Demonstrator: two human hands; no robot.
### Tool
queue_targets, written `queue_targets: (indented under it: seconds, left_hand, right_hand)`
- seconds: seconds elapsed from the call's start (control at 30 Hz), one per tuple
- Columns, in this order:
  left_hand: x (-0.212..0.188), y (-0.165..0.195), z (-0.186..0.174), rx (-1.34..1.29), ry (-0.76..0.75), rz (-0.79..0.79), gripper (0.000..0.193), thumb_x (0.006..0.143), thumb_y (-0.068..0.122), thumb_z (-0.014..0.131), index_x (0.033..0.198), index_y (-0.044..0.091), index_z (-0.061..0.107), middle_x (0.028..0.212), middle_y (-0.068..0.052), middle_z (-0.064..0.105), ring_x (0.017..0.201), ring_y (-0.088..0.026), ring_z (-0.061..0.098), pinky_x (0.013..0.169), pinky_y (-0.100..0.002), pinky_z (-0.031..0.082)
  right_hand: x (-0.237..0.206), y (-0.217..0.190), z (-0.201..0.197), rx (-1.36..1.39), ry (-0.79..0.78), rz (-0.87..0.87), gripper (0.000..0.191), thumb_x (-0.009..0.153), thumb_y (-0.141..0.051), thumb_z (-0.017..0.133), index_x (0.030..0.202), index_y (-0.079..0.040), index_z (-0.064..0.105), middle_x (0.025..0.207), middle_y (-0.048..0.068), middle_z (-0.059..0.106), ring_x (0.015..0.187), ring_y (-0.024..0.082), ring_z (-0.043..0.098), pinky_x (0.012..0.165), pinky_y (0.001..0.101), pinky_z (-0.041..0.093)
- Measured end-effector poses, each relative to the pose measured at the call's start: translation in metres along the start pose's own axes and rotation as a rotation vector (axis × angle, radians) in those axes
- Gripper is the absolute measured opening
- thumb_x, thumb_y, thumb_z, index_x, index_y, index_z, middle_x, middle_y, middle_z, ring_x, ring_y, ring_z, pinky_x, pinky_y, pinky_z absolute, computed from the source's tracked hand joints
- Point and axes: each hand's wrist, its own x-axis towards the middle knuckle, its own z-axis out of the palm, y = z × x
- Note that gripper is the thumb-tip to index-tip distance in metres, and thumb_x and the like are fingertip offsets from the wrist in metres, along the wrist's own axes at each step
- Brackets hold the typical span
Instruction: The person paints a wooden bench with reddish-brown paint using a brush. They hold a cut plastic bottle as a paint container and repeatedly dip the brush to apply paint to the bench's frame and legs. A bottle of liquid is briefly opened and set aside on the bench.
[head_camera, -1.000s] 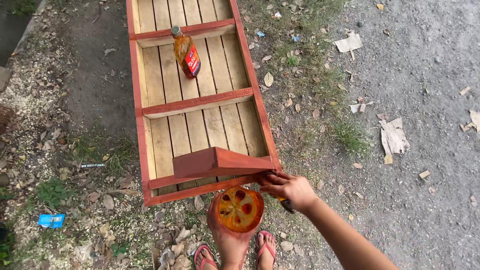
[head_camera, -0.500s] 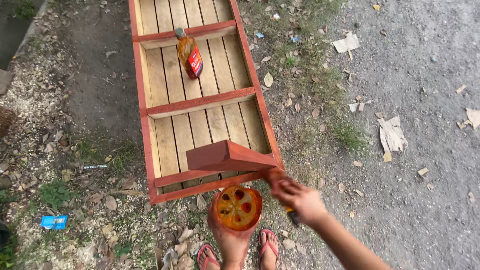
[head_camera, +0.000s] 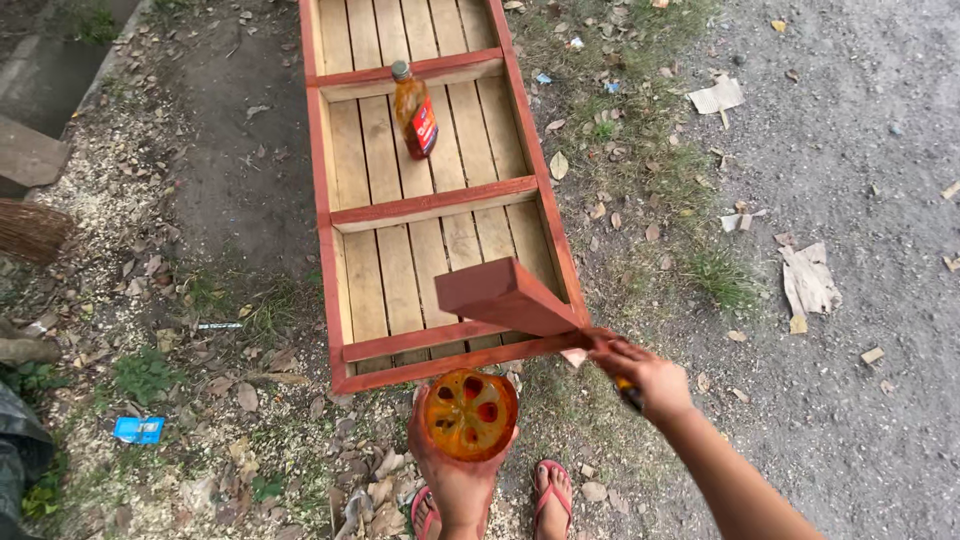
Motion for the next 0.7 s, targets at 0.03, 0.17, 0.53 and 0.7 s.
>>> queue_targets:
  seconds: [0.03, 0.17, 0.53, 0.7]
  left_hand:
    - [0.002, 0.001, -0.003, 0.106, -0.007, 0.048, 0.117, 0.048, 0.028, 0.102, 0.146, 0.003, 0.041, 0.141, -0.017, 0.049, 0.132, -0.034, 0.047, 0.114, -0.049, 0.036]
    - [0.005, 0.002, -0.013, 0.078, 0.042, 0.036, 0.119, 0.047, 0.031, 0.101, 0.145, 0.003, 0.041, 0.136, -0.016, 0.052, 0.129, -0.033, 0.049, 0.113, -0.049, 0.037]
    - [0.012, 0.017, -0.051, -0.026, 0.194, 0.037, 0.120, 0.046, 0.025, 0.101, 0.146, 0.002, 0.039, 0.135, -0.016, 0.048, 0.125, -0.032, 0.054, 0.107, -0.048, 0.046]
    - [0.017, 0.023, -0.082, -0.213, 0.279, -0.027, 0.109, 0.051, 0.011, 0.098, 0.144, 0.002, 0.042, 0.135, -0.014, 0.050, 0.124, -0.026, 0.059, 0.108, -0.042, 0.052]
  right_hand:
    - [-0.001, 0.004, -0.005, -0.132, -0.184, 0.209, 0.041, 0.097, -0.032, 0.057, 0.133, -0.052, 0.061, 0.132, 0.000, 0.071, 0.110, 0.021, 0.072, 0.087, 0.0369, 0.061]
    - [0.008, 0.004, -0.035, -0.049, -0.002, 0.641, 0.032, 0.104, -0.042, 0.066, 0.134, -0.048, 0.069, 0.114, 0.008, 0.081, 0.104, 0.024, 0.075, 0.089, 0.0357, 0.061]
    - [0.052, -0.132, -0.143, 1.316, 0.530, 0.454, 0.049, 0.081, -0.017, 0.079, 0.129, -0.014, 0.070, 0.117, 0.002, 0.072, 0.086, 0.011, 0.066, 0.059, 0.0249, 0.051]
    - [0.086, -0.204, -0.091, 1.263, 0.276, 0.307, 0.049, 0.083, -0.006, 0.079, 0.132, -0.013, 0.071, 0.106, 0.004, 0.074, 0.079, 0.012, 0.064, 0.062, 0.0276, 0.052]
